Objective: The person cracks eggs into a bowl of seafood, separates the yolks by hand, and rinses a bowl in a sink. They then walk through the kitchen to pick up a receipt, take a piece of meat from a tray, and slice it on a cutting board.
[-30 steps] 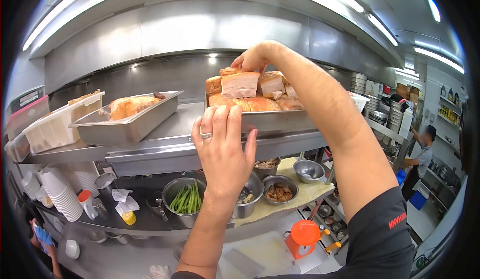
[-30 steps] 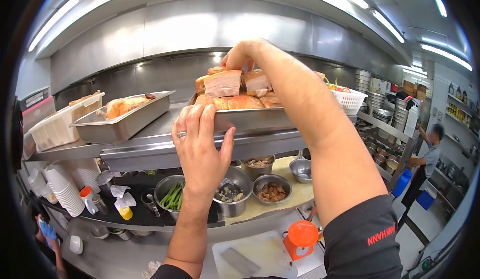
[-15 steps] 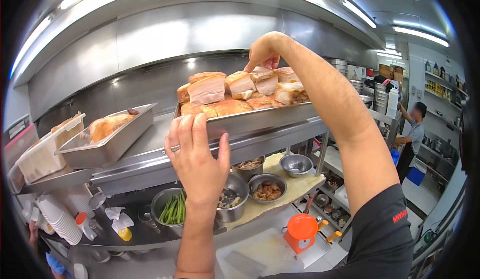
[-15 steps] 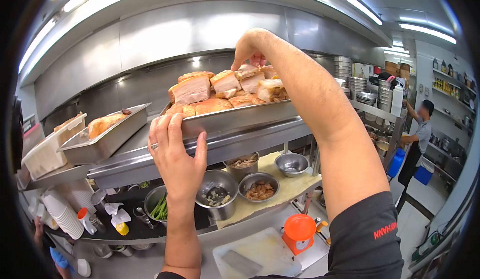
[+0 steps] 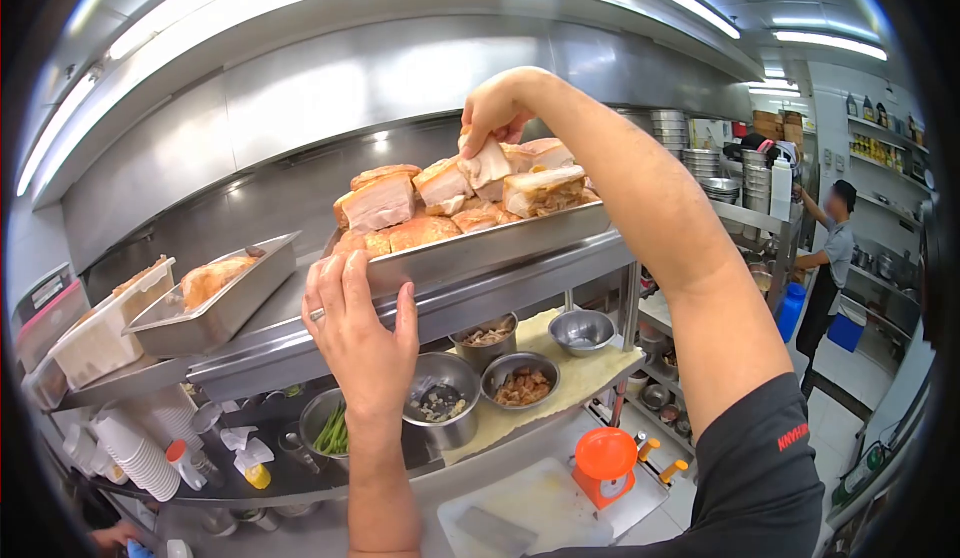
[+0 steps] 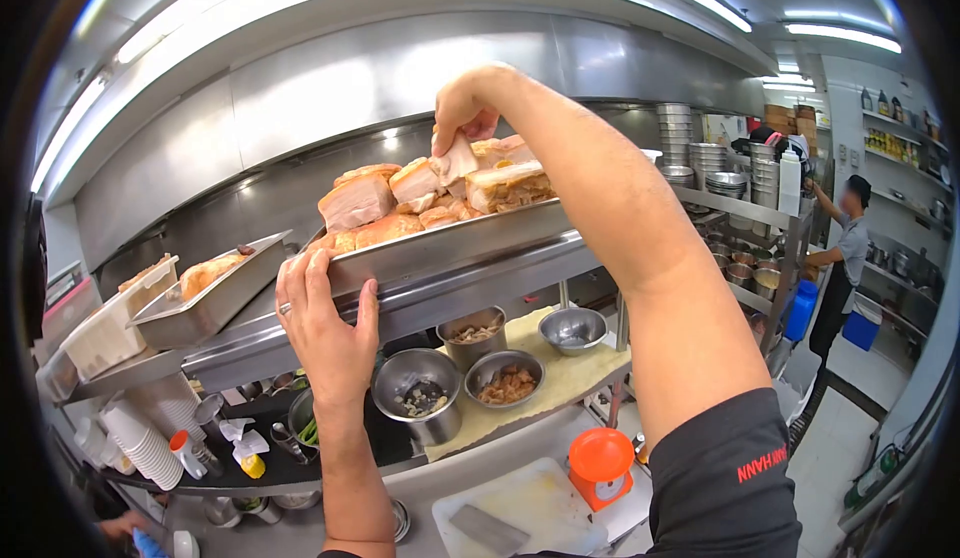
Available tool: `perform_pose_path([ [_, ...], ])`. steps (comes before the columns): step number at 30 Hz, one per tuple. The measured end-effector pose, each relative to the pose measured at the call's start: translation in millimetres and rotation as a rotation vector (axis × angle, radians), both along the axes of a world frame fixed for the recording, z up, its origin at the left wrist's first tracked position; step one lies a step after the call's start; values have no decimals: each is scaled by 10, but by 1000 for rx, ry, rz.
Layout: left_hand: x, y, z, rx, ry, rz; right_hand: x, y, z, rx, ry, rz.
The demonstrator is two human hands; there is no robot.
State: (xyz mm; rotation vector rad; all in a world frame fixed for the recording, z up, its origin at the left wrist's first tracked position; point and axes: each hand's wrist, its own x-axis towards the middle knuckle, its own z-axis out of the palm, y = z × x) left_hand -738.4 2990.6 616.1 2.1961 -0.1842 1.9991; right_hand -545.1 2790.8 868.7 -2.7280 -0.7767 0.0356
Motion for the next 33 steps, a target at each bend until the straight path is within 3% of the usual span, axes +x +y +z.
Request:
perform_pose_path([
  [9, -42, -19, 33, 8, -10, 9, -172, -611, 436, 340, -498, -176],
  [22, -22, -14, 18, 34, 2, 7, -375, -226, -17, 128, -43, 322],
  [33, -77, -14, 48, 72, -2, 68, -529, -552, -323, 35, -215, 224],
])
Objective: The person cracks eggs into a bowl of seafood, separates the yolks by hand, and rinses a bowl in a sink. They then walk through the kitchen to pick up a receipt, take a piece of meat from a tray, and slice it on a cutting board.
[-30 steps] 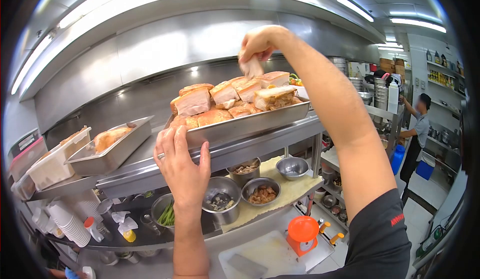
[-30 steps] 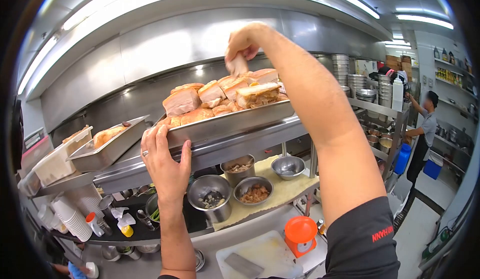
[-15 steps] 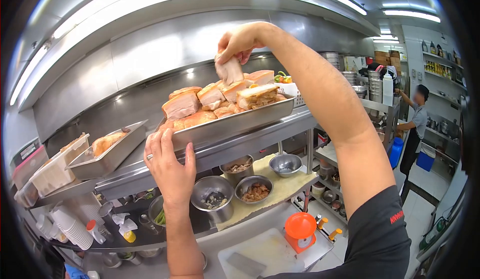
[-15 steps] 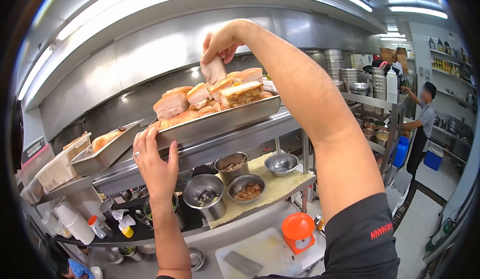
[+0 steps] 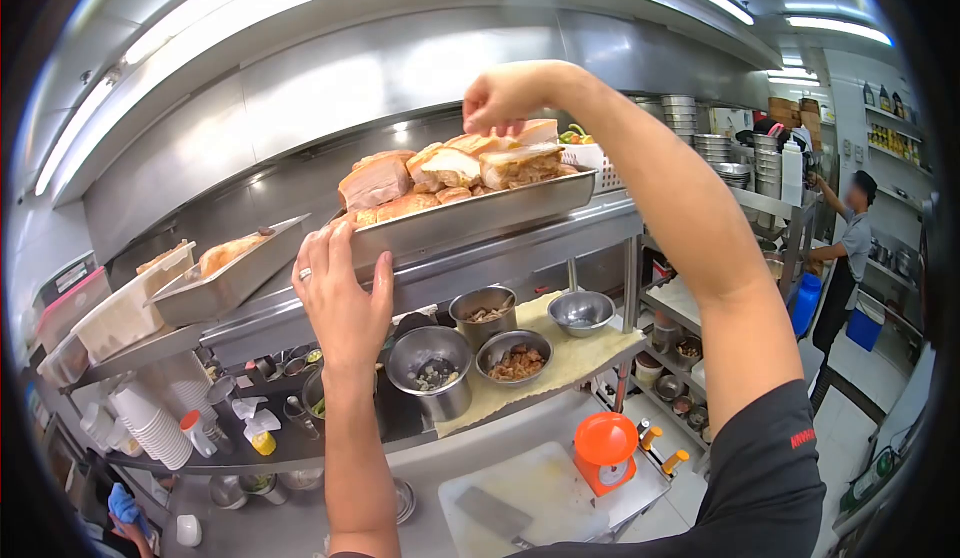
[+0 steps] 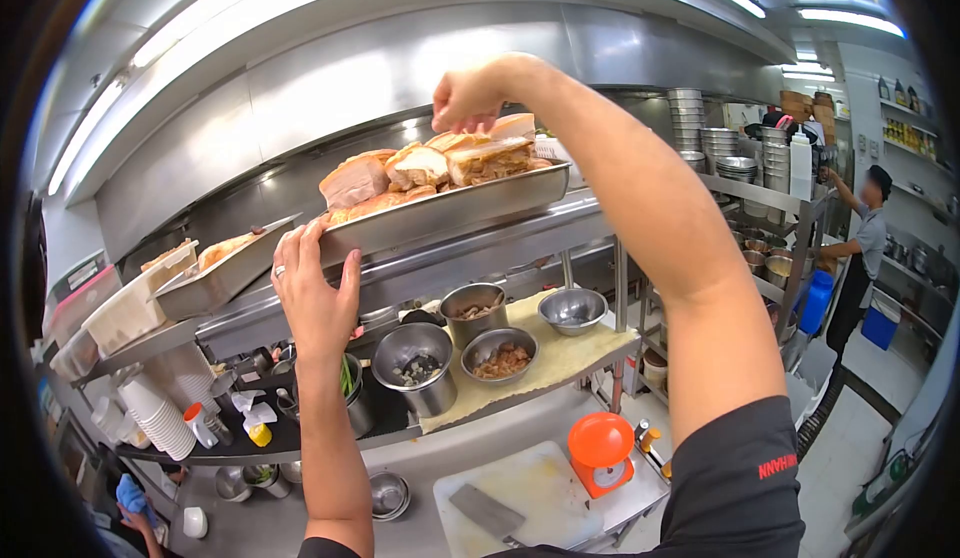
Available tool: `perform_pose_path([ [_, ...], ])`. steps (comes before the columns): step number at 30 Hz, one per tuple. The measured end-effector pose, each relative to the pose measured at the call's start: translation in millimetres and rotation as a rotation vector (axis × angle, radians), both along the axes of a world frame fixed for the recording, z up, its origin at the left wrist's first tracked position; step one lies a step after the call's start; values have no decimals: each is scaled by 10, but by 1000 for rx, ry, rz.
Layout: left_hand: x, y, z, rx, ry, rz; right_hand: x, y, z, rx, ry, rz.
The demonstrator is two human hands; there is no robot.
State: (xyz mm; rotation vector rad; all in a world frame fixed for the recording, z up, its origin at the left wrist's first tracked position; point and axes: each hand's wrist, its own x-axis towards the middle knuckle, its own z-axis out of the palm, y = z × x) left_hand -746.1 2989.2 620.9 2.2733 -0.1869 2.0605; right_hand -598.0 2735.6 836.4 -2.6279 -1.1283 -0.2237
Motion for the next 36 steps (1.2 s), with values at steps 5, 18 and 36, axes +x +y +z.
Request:
perform_pose_path([
  [5, 50, 3, -67, 5, -3, 58, -400, -418, -332, -165, -6, -34],
  [18, -25, -111, -90, -15, -67, 33, -633, -553, -598, -91, -215, 30],
  [36, -572, -1033, -1977, -1031, 770, -1444, -1325, -394, -3602, 327, -978, 302],
])
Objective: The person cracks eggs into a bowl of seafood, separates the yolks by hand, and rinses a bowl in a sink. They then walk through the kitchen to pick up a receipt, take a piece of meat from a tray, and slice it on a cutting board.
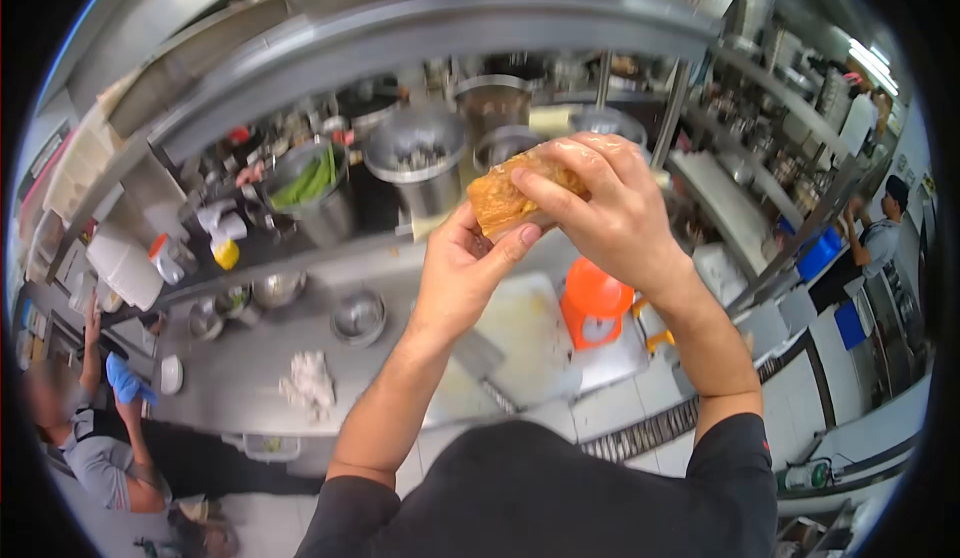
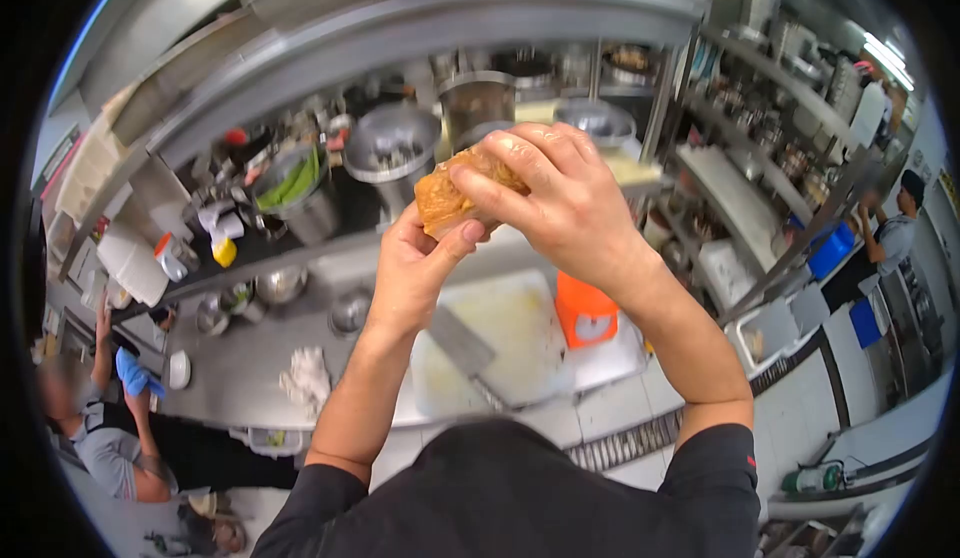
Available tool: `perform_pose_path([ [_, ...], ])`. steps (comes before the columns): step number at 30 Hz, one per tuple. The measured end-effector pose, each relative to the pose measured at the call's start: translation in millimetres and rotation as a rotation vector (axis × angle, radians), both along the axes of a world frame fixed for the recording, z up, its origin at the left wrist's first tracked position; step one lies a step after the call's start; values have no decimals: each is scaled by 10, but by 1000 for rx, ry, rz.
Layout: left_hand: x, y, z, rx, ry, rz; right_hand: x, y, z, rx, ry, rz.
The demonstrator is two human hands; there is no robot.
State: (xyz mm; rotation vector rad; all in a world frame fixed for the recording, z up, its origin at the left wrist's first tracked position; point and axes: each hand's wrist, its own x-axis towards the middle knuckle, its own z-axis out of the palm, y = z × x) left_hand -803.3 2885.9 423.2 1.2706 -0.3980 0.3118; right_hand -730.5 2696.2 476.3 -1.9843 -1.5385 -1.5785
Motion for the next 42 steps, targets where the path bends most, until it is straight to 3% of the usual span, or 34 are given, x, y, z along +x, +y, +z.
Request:
perform_pose_path([
  [3, -78, 125, -687, 71, 35, 188, 12, 107, -679, 52, 387, 60],
  [7, -384, 562, -1435, 132, 165, 379, 26, 186, -1908, 205, 1032, -68],
  [9, -622, 796, -1832, 84, 366, 430, 14, 249, -2882, 62, 1631, -163],
  [11, -935, 1050, -2310, 150, 558, 473, -319, 446, -3476, -164, 1661, -178],
  [13, -1218, 1316, -2872, 333, 725, 505, -597, 606, -4043, -272, 1322, -143],
  [16, -1450, 1492, -3401, 379, 932, 446, -772, 845, -4154, -431, 1281, -171],
  [18, -1463, 1502, -3483, 411, 1012, 369, -756, 952, -4290, -443, 1295, -244],
  [22, -1091, 1501, -3524, 426, 862, 49, -641, 1028, -4513, -475, 1178, -424],
  [25, -669, 1524, -3608, 481, 760, -156, -514, 924, -4548, -318, 1119, -527],
  [27, -459, 1528, -3776, 539, 641, -219, -468, 798, -4097, -389, 1278, -503],
  [28, -480, 1455, -3506, 673, 602, -52, -497, 736, -3880, -425, 1361, -493],
  [31, -476, 1465, -3904, 891, 716, 268, -616, 626, -3700, -499, 1473, -438],
  [34, -622, 1353, -3966, 751, 723, 394, -855, 646, -3702, -461, 1517, -387],
  [42, -883, 1117, -3674, 775, 511, 480, -975, 713, -3341, -458, 1441, -381],
])
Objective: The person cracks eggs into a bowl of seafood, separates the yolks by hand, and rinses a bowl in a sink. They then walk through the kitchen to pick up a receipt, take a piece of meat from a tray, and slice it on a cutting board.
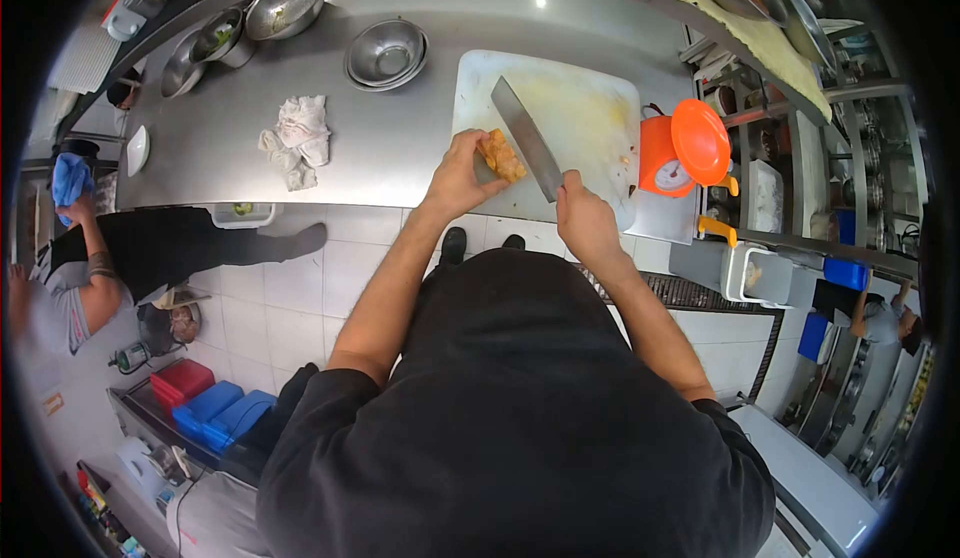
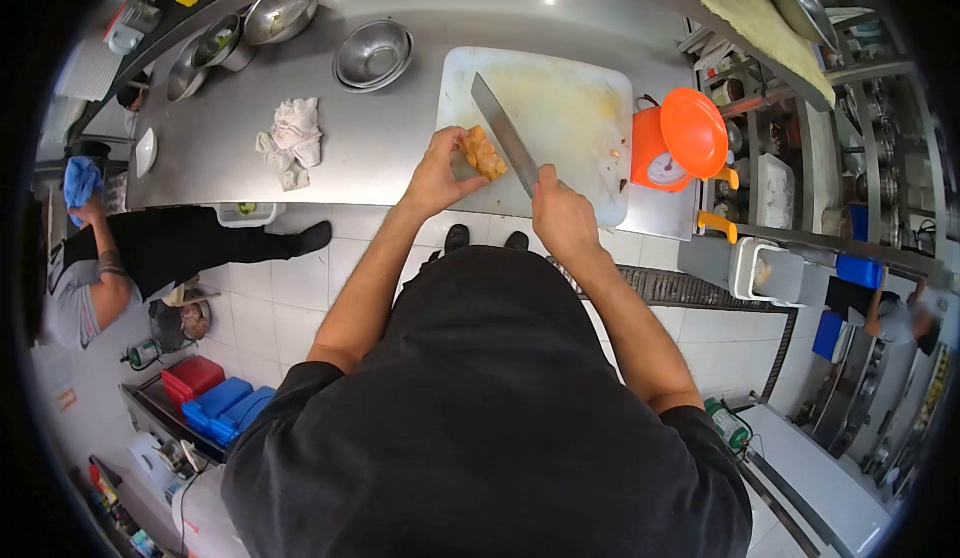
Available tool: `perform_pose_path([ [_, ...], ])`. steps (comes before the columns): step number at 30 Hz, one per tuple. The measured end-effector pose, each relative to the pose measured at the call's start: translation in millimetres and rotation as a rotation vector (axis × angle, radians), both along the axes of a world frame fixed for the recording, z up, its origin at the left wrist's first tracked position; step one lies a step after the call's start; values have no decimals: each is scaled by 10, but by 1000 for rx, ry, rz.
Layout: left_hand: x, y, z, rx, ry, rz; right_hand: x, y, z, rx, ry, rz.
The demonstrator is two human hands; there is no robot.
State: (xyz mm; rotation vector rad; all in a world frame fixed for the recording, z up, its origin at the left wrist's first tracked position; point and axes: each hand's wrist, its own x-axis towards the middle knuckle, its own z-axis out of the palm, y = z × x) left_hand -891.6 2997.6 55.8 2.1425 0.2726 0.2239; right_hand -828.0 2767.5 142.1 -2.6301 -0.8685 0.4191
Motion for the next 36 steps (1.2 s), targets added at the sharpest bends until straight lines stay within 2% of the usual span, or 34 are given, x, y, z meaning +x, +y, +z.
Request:
perform_pose_path([
  [7, 77, -46, 77, 168, 40, 2, -90, 116, 272, -57, -51, 128],
  [12, 104, -89, 115, 199, 104, 24, -142, 131, 257, -146, -96, 158],
  [16, 119, -101, 88, 148, 173, 25, -159, 228, 542, -276, -4, 171],
  [28, 141, -134, -13, 155, 152, 75, -89, 496, 549, -390, 55, 181],
  [36, 148, -120, -30, 159, 161, 67, 91, 821, 259, -312, 68, 138],
])
